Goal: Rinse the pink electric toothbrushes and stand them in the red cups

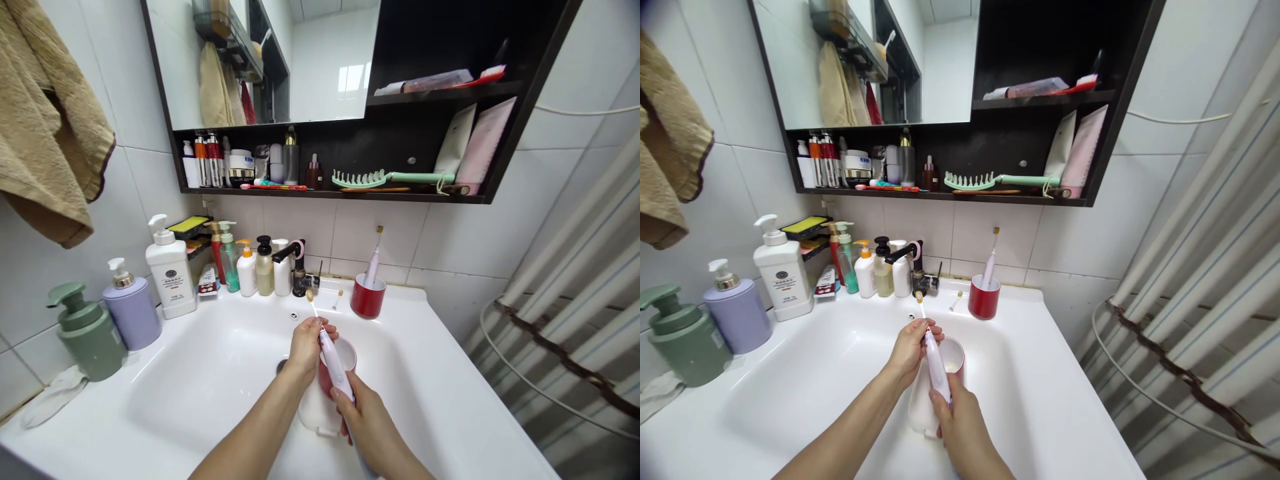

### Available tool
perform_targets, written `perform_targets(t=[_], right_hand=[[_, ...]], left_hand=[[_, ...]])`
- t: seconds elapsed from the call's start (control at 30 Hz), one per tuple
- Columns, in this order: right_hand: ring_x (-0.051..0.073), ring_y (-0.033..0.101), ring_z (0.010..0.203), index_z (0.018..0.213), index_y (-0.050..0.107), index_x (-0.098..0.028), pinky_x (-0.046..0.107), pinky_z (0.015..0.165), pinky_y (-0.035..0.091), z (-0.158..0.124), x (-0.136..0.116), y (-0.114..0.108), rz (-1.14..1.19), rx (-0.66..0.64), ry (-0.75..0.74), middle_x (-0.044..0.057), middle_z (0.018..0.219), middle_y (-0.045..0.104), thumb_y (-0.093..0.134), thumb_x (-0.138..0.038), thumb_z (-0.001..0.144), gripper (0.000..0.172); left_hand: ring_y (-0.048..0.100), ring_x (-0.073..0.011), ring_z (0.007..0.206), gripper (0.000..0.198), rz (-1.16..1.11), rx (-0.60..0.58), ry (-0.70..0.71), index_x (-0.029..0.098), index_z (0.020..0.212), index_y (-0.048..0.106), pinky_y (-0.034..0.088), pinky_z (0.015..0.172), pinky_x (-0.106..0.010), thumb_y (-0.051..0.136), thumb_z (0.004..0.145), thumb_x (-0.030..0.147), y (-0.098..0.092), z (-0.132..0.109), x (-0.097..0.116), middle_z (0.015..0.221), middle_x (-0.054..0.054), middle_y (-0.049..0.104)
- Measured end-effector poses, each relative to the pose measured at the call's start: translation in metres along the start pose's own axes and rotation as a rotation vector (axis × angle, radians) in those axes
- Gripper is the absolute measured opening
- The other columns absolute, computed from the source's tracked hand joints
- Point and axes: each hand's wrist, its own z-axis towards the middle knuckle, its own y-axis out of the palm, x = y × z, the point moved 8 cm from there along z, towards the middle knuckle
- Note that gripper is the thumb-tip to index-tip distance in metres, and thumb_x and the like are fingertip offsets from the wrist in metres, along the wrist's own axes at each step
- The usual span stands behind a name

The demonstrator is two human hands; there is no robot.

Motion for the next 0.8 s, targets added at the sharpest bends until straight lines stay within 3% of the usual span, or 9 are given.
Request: perform_targets(t=[0.13, 0.3, 0.4, 0.6, 0.7, 0.8], right_hand=[[0.005, 0.04, 0.033, 0.07, 0.035, -0.018, 0.018, 0.031, 0.032, -0.001, 0.004, 0.011, 0.068, -0.1, 0.074, -0.005, 0.055, 0.04, 0.027, -0.037, 0.072, 0.021], [0.004, 0.038, 0.032, 0.069, 0.035, -0.018, 0.016, 0.029, 0.029, -0.001, -0.006, 0.007, -0.037, -0.028, 0.035, -0.006, 0.052, 0.039, 0.029, -0.035, 0.071, 0.018], [0.003, 0.038, 0.032, 0.068, 0.033, -0.018, 0.016, 0.029, 0.03, -0.003, -0.004, 0.011, 0.03, -0.086, 0.105, -0.005, 0.056, 0.039, 0.026, -0.035, 0.072, 0.019], [0.001, 0.034, 0.027, 0.064, 0.031, -0.018, 0.014, 0.025, 0.026, -0.011, -0.002, 0.019, 0.013, -0.152, 0.122, -0.006, 0.053, 0.039, 0.026, -0.032, 0.072, 0.017], [0.001, 0.035, 0.029, 0.066, 0.032, -0.018, 0.014, 0.026, 0.027, -0.011, -0.006, 0.019, 0.075, -0.134, 0.066, -0.006, 0.054, 0.039, 0.027, -0.033, 0.072, 0.017], [0.002, 0.036, 0.03, 0.071, 0.032, -0.018, 0.014, 0.027, 0.028, -0.011, -0.013, 0.013, 0.129, -0.106, 0.037, -0.006, 0.056, 0.039, 0.028, -0.036, 0.072, 0.019]], left_hand=[[0.05, -0.0075, 0.044, 0.007, -0.026, 0.044, 0.008, 0.012, 0.062, 0.045, 0.038, 0.05, -0.021, 0.041, 0.065, 0.017, -0.004, 0.003, -0.003, 0.048, 0.0, 0.052], [0.05, -0.0077, 0.044, 0.007, -0.071, 0.057, 0.043, 0.012, 0.062, 0.045, 0.038, 0.05, -0.021, 0.043, 0.064, 0.019, -0.006, 0.004, -0.003, 0.049, 0.001, 0.051], [0.049, -0.0071, 0.043, 0.006, -0.102, 0.066, 0.038, 0.012, 0.061, 0.045, 0.037, 0.048, -0.02, 0.044, 0.064, 0.018, -0.007, 0.008, -0.004, 0.048, 0.001, 0.05], [0.05, -0.0058, 0.045, 0.006, -0.153, 0.182, 0.059, 0.013, 0.063, 0.044, 0.039, 0.05, -0.019, 0.041, 0.066, 0.015, -0.031, 0.02, 0.008, 0.051, 0.001, 0.05], [0.049, -0.007, 0.043, 0.005, 0.003, 0.102, -0.031, 0.012, 0.065, 0.044, 0.039, 0.048, -0.021, 0.043, 0.065, 0.017, -0.031, 0.027, 0.002, 0.052, -0.001, 0.053], [0.048, -0.0078, 0.041, 0.008, 0.335, 0.09, -0.04, 0.014, 0.062, 0.043, 0.038, 0.045, -0.022, 0.042, 0.066, 0.02, -0.028, 0.039, -0.006, 0.054, -0.003, 0.054]])
